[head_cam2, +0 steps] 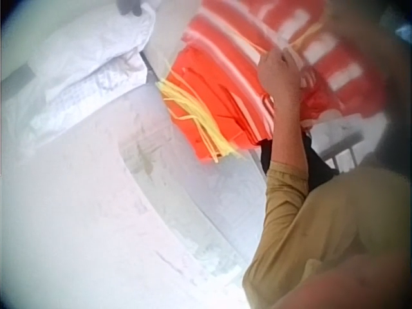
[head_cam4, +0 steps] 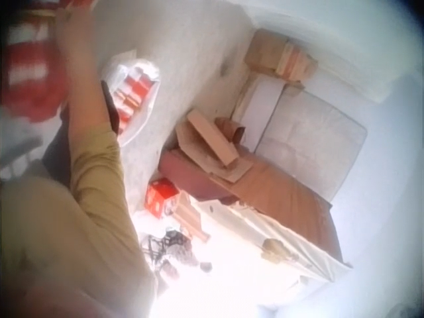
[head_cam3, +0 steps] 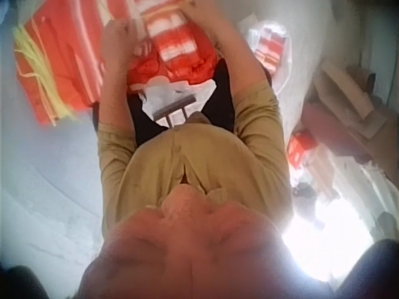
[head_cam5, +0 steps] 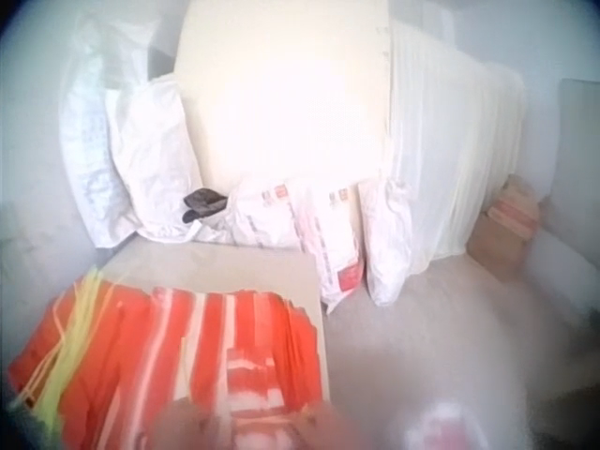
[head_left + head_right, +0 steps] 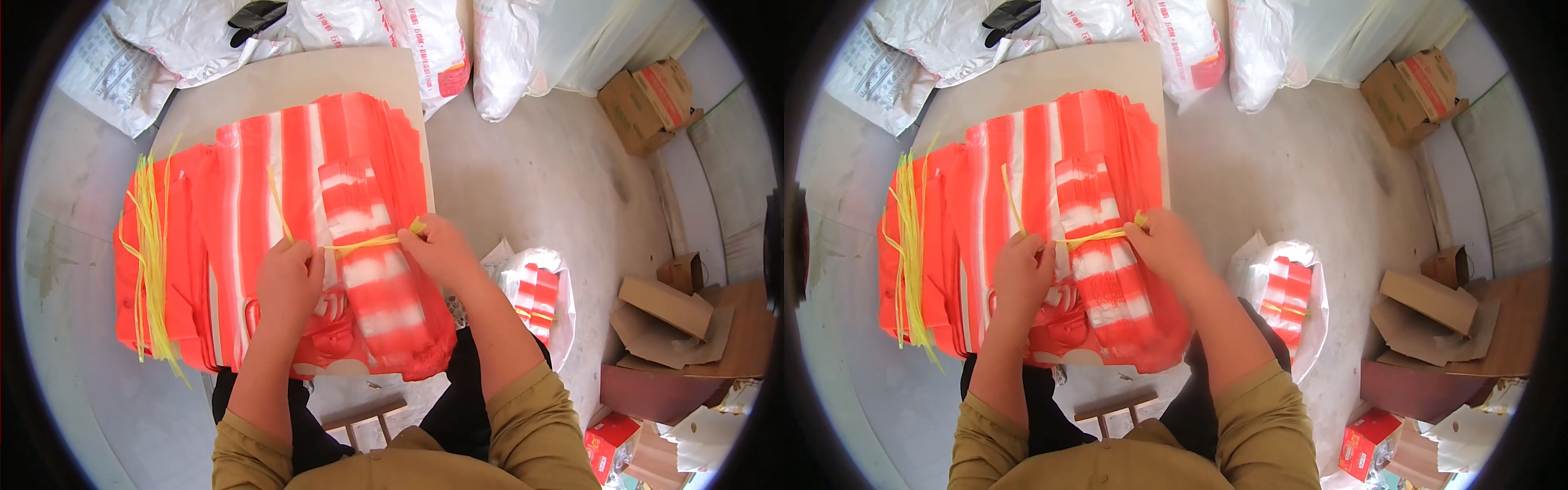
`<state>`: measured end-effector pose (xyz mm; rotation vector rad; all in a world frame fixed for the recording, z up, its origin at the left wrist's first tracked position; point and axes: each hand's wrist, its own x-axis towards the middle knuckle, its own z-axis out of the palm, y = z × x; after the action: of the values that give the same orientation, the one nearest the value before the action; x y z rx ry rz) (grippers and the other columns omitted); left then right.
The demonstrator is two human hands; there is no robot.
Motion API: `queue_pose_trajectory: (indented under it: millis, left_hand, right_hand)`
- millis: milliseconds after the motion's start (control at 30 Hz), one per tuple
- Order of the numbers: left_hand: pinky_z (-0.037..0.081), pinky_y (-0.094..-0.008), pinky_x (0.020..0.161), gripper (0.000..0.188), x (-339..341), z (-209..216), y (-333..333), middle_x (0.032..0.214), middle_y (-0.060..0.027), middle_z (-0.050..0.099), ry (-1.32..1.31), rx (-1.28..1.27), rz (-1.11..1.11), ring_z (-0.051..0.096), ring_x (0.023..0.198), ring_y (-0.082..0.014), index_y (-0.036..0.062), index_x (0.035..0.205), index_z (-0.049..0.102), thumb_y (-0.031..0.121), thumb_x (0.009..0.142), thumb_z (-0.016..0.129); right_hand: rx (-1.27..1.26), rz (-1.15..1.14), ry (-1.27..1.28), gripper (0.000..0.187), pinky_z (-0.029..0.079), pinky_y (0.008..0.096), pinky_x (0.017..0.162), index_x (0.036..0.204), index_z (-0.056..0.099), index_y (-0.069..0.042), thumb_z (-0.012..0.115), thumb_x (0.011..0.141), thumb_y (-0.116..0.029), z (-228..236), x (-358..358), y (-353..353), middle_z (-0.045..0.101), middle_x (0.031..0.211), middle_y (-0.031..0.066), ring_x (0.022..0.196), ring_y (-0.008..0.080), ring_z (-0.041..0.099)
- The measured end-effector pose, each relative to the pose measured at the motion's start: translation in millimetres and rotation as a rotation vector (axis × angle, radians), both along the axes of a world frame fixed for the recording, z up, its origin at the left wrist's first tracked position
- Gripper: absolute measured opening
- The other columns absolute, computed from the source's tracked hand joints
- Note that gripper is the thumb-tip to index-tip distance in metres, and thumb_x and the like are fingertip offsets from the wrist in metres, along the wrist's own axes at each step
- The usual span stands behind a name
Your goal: The person folds red and white striped plastic bags into compact rectangles and secures them with yellow plastic ties. They repeat this process for multiple bags, placing the finished bundles into a white plastic bag on the floor.
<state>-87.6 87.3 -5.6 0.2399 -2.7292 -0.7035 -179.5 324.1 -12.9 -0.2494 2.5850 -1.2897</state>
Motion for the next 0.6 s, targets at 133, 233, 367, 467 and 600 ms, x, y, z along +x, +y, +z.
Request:
queue_pose_trajectory:
  millis: [133, 233, 367, 467, 600]
  left_hand:
    - [0.048, -0.0459, 0.060, 0.032, -0.6, -2.2, 2.2, 0.074, -0.0146, 0.058, -0.041, -0.084, -0.009, 0.061, 0.069, -0.0337, 0.0007, 0.073, 0.062, 0.022, 0.094, 0.073]
    - [0.048, -0.0456, 0.059, 0.033, 0.7, -4.4, 2.3, 0.072, -0.0138, 0.059, -0.071, -0.101, -0.012, 0.061, 0.067, -0.0330, 0.0014, 0.071, 0.063, 0.024, 0.094, 0.072]
    - [0.049, -0.0465, 0.059, 0.032, 1.5, -5.9, 4.6, 0.072, -0.0133, 0.060, -0.085, -0.108, -0.037, 0.063, 0.067, -0.0333, 0.0025, 0.070, 0.065, 0.024, 0.094, 0.071]
    - [0.049, -0.0467, 0.059, 0.032, 1.8, -10.2, 1.5, 0.072, -0.0135, 0.061, -0.067, -0.104, -0.047, 0.064, 0.068, -0.0338, 0.0033, 0.069, 0.066, 0.023, 0.094, 0.070]
    - [0.049, -0.0473, 0.059, 0.031, 1.6, -7.6, 2.4, 0.073, -0.0141, 0.061, -0.058, -0.064, -0.040, 0.063, 0.068, -0.0344, 0.0031, 0.070, 0.066, 0.023, 0.094, 0.070]
  right_hand:
    - [-0.029, 0.026, 0.033, 0.033, 0.051, 0.0454, 0.073, 0.090, 0.068, 0.003, 0.070, 0.096, -0.029, -6.3, -9.2, -2.1, 0.066, 0.089, 0.0197, 0.083, 0.0348, 0.065]
    - [0.004, 0.019, 0.022, 0.033, 0.053, 0.0481, 0.076, 0.092, 0.068, 0.004, 0.070, 0.096, -0.030, 0.6, -5.7, -3.5, 0.068, 0.094, 0.0229, 0.089, 0.0403, 0.067]
    - [0.028, 0.027, 0.082, 0.032, 0.053, 0.0479, 0.077, 0.094, 0.068, 0.003, 0.071, 0.094, -0.028, -4.8, -5.4, -3.4, 0.068, 0.094, 0.0230, 0.090, 0.0404, 0.068]
    - [0.012, 0.002, 0.058, 0.031, 0.053, 0.0461, 0.076, 0.095, 0.068, 0.003, 0.071, 0.094, -0.028, -12.7, -10.2, -3.4, 0.069, 0.093, 0.0206, 0.087, 0.0370, 0.068]
    - [-0.184, -0.010, -0.003, 0.030, 0.052, 0.0404, 0.073, 0.091, 0.070, 0.003, 0.070, 0.096, -0.027, -12.6, -12.2, -7.1, 0.068, 0.086, 0.0149, 0.080, 0.0266, 0.066]
